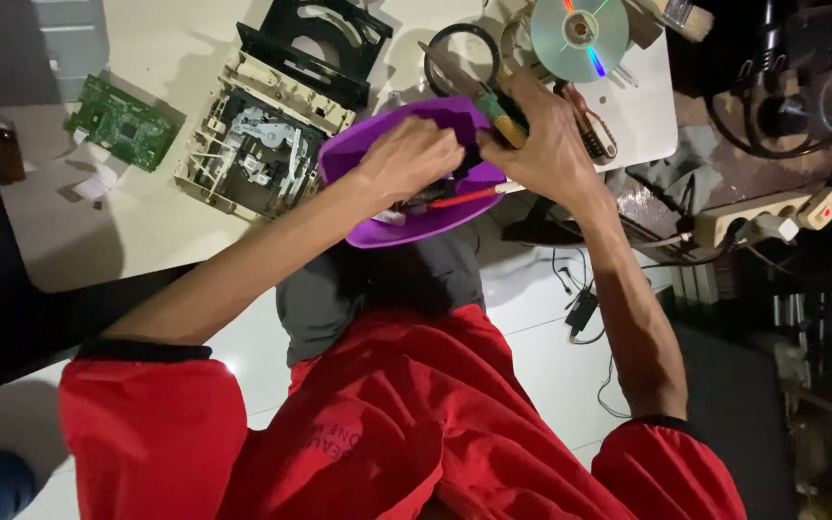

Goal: Disassembling and inspecting a CD/DVD drive using tools and a magnifying glass on a repair bench.

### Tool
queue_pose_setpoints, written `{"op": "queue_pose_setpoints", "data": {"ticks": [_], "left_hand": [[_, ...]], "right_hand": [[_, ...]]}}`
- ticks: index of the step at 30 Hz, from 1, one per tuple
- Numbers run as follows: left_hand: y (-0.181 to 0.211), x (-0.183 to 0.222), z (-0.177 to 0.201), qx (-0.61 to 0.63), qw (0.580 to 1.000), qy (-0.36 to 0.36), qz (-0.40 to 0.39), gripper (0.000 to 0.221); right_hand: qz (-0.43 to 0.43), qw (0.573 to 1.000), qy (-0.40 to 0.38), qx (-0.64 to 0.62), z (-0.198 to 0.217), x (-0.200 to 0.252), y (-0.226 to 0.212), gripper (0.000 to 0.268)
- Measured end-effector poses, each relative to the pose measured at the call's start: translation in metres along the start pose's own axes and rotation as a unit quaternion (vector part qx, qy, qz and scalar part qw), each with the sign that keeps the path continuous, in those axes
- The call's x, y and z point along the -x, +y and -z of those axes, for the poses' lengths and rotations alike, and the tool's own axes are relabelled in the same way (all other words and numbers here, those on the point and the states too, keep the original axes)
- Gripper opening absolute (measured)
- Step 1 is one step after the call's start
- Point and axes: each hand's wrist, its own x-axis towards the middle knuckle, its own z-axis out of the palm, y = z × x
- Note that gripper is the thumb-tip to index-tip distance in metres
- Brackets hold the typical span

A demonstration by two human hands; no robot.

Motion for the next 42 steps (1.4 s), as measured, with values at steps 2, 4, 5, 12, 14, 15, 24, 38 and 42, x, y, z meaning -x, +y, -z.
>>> {"op": "queue_pose_setpoints", "data": {"ticks": [2,4,5,12,14,15,24,38,42], "left_hand": [[-0.001,-0.005,0.002,0.004,1.0,-0.029,0.001,0.014],[-0.004,-0.012,0.003,0.021,0.999,-0.027,0.017,0.014],[-0.003,-0.012,0.001,0.02,0.999,-0.026,0.019,0.014],[-0.01,-0.007,-0.028,-0.028,0.997,-0.066,-0.026,0.024],[-0.013,-0.006,-0.031,-0.026,0.997,-0.068,-0.029,0.05],[-0.012,-0.006,-0.023,-0.012,0.997,-0.062,-0.037,0.043],[-0.018,-0.005,0.023,0.136,0.985,-0.107,0.002,0.024],[-0.001,0.087,0.133,0.45,0.839,0.264,0.15,0.027],[0.036,0.097,0.134,0.528,0.714,0.392,0.239,0.014]], "right_hand": [[-0.001,1.0,0.0,-0.005,-0.001,0.001,-0.001,0.038],[-0.011,1.0,0.0,-0.011,0.0,0.0,-0.004,0.035],[-0.009,1.0,-0.001,-0.009,-0.001,0.0,-0.006,0.035],[-0.012,0.998,0.006,-0.053,-0.006,0.002,-0.005,0.039],[-0.005,0.998,0.009,-0.057,-0.008,0.002,-0.002,0.033],[-0.013,0.999,0.008,-0.052,-0.008,0.002,-0.002,0.034],[-0.02,0.999,-0.002,-0.028,-0.01,0.003,0.012,0.04],[0.106,0.988,-0.082,0.075,0.016,-0.013,0.002,0.036],[0.186,0.945,-0.146,0.225,0.006,-0.022,-0.012,0.041]]}}
